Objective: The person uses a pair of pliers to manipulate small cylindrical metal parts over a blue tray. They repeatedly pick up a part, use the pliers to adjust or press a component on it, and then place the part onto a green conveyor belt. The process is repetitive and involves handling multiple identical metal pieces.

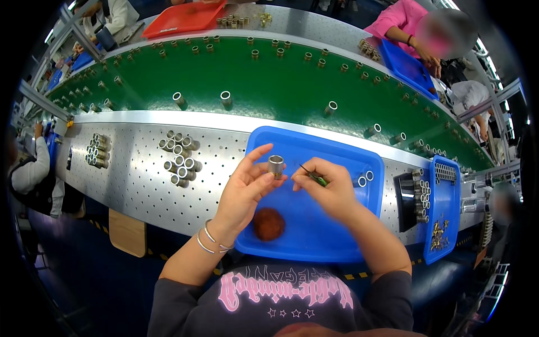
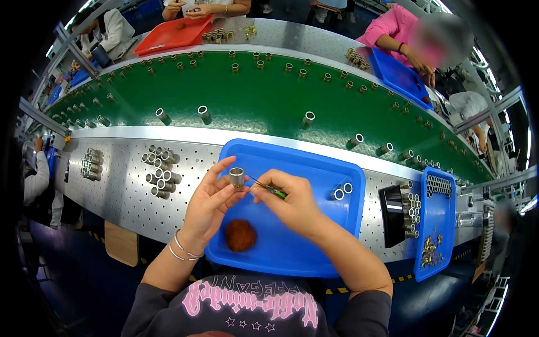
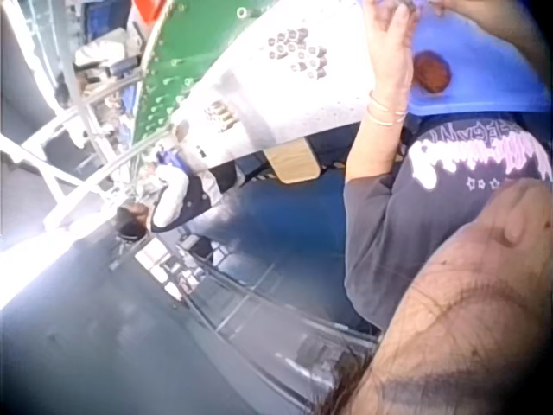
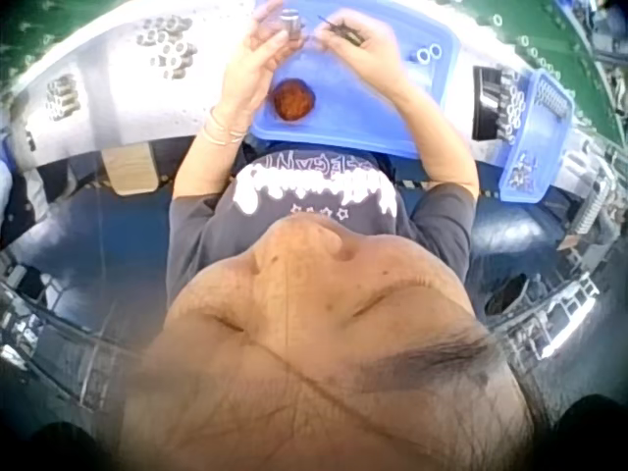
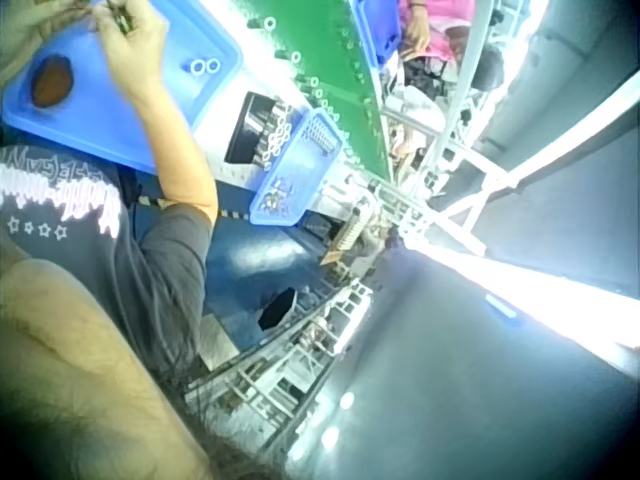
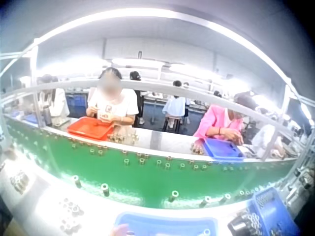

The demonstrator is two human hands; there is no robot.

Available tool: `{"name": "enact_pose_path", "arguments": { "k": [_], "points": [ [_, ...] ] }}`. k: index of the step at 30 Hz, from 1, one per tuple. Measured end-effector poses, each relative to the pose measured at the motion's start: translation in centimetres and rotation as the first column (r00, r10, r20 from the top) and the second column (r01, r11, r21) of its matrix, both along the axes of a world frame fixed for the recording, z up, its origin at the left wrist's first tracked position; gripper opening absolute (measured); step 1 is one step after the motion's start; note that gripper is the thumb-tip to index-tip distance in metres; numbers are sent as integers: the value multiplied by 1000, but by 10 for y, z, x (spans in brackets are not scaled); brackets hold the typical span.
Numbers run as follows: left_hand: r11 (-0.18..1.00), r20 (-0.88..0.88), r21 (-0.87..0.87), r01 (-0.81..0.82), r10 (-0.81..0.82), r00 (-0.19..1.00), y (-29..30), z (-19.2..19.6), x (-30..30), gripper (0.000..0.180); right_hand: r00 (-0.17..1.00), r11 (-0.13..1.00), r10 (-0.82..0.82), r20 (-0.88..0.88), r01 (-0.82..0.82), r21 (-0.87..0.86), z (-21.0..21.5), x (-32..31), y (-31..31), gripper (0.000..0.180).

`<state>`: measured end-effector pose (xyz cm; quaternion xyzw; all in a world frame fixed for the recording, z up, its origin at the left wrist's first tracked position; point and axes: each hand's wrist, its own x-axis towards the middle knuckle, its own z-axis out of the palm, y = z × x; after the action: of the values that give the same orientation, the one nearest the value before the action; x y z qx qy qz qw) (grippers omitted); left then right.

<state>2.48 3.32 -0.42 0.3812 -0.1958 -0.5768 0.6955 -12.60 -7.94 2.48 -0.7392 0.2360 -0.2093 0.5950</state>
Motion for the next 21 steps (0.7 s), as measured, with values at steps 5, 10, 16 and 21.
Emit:
{"name": "enact_pose_path", "arguments": {
  "k": [5, 10, 16, 21],
  "points": [
    [998, 459, -59, 33, -3, 888, 3, 3, -7, 56, 974, 986, 8, -228, -45, -158, 21, 7, -12, 25],
    [993, 464, -55, 105, -68, 883, 4, -1, -7, 57, 972, 973, 88, -220, -131, -189, 9, 7, -22, 19],
    [994, -16, 94, 59, -58, 998, 4, -8, -3, 47, 985, 922, -66, -157, 0, -388, 20, 2, -13, 9],
    [995, -97, 84, 59, -51, 994, 4, -9, -4, 48, 999, 932, 12, -30, -22, -362, 19, 2, -10, 8]
  ]
}}
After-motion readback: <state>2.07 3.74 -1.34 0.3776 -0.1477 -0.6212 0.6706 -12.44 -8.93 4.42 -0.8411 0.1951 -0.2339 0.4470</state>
